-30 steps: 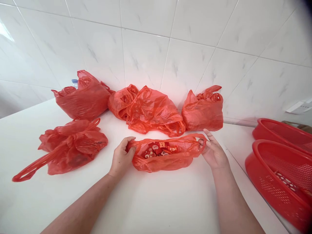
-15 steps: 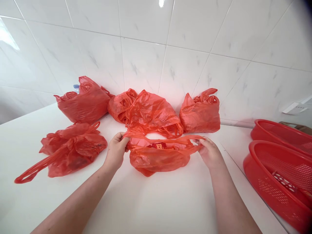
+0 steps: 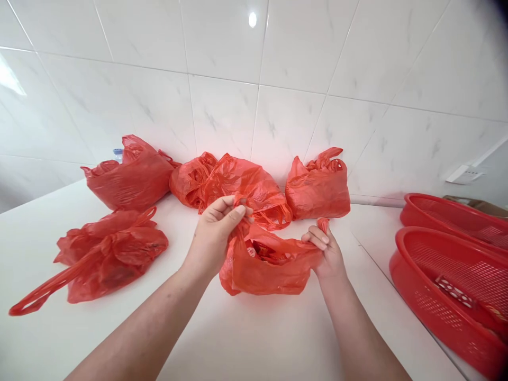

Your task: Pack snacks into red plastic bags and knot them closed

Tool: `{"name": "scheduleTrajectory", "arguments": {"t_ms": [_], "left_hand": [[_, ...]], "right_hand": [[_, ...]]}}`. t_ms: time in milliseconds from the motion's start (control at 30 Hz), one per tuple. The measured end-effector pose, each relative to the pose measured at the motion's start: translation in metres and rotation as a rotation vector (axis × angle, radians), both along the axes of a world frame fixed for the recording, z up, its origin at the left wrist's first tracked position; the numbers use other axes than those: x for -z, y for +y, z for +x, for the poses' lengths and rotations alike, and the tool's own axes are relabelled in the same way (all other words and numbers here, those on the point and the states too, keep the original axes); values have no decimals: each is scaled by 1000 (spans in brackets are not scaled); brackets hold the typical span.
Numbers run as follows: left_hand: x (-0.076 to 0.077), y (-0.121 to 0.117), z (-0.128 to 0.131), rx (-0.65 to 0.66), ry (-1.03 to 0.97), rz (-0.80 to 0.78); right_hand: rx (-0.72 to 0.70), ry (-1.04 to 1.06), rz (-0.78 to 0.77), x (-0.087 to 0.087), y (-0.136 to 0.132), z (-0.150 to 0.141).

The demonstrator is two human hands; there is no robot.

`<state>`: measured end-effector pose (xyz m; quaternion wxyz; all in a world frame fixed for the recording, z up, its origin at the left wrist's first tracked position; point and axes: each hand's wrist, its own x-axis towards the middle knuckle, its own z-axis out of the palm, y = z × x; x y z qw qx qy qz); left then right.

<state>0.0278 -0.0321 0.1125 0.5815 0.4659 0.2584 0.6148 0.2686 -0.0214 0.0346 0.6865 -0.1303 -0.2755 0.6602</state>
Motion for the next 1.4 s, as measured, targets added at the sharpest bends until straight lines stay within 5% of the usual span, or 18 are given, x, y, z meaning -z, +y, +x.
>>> {"name": "scheduleTrajectory", "arguments": {"t_ms": [167, 300, 400, 533, 733, 900, 1167, 1400], "left_hand": [[3, -8, 12, 39, 348, 167], [10, -7, 17, -154, 847, 631], [17, -4, 22, -315, 993, 905], [24, -1, 28, -353, 997, 813], [34, -3, 32, -111, 865, 701], [47, -1, 34, -57, 812, 638], [84, 1, 28, -142, 599, 286], [101, -5, 21, -233, 885, 701]], "right_hand": [[-36, -118, 21, -9, -5, -9], [-3, -292, -14, -14, -10, -20], [-16, -429, -10, -16, -16, -27], [-145, -613, 53, -15, -22, -35], [-270, -804, 120, -4, -22, -47], [-378, -876, 186, 6, -18, -52], [-309, -831, 20, 12, -16, -65], [-151, -795, -179, 15, -13, -65]]}}
